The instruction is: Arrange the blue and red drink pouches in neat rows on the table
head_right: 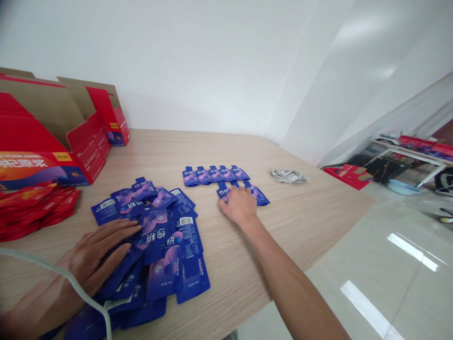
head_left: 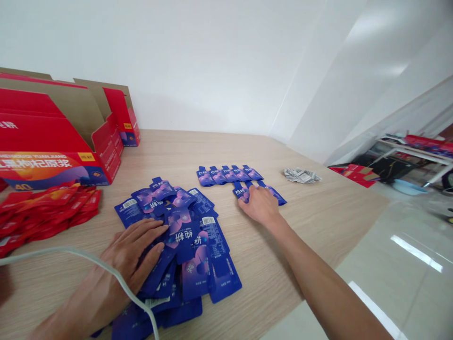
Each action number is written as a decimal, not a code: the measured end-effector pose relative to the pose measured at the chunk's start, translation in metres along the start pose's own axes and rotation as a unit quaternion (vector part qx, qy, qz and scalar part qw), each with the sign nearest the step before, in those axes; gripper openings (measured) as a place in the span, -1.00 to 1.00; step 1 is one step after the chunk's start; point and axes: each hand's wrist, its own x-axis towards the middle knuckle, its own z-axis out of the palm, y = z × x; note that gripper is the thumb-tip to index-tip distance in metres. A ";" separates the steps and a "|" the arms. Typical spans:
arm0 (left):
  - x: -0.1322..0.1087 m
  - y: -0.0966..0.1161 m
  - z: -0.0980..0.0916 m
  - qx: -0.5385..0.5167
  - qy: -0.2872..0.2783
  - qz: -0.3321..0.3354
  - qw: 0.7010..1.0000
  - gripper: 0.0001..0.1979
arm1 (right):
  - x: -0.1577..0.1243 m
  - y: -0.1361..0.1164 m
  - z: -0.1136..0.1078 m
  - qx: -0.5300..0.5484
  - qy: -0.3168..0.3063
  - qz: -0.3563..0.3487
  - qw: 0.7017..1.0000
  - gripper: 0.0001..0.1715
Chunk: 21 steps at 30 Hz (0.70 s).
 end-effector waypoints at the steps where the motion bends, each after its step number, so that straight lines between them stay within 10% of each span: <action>1: 0.001 0.001 -0.001 -0.001 0.003 0.005 1.000 -0.45 | -0.001 0.000 0.002 -0.001 0.001 -0.001 1.000 -0.49; 11: 0.007 0.004 -0.007 -0.015 0.020 0.025 0.999 -0.42 | -0.004 -0.003 0.004 -0.024 0.011 -0.010 1.000 -0.38; 21: 0.002 0.002 0.003 -0.035 0.003 -0.015 0.999 -0.45 | -0.098 -0.051 -0.019 0.154 -0.093 -0.156 0.971 -0.03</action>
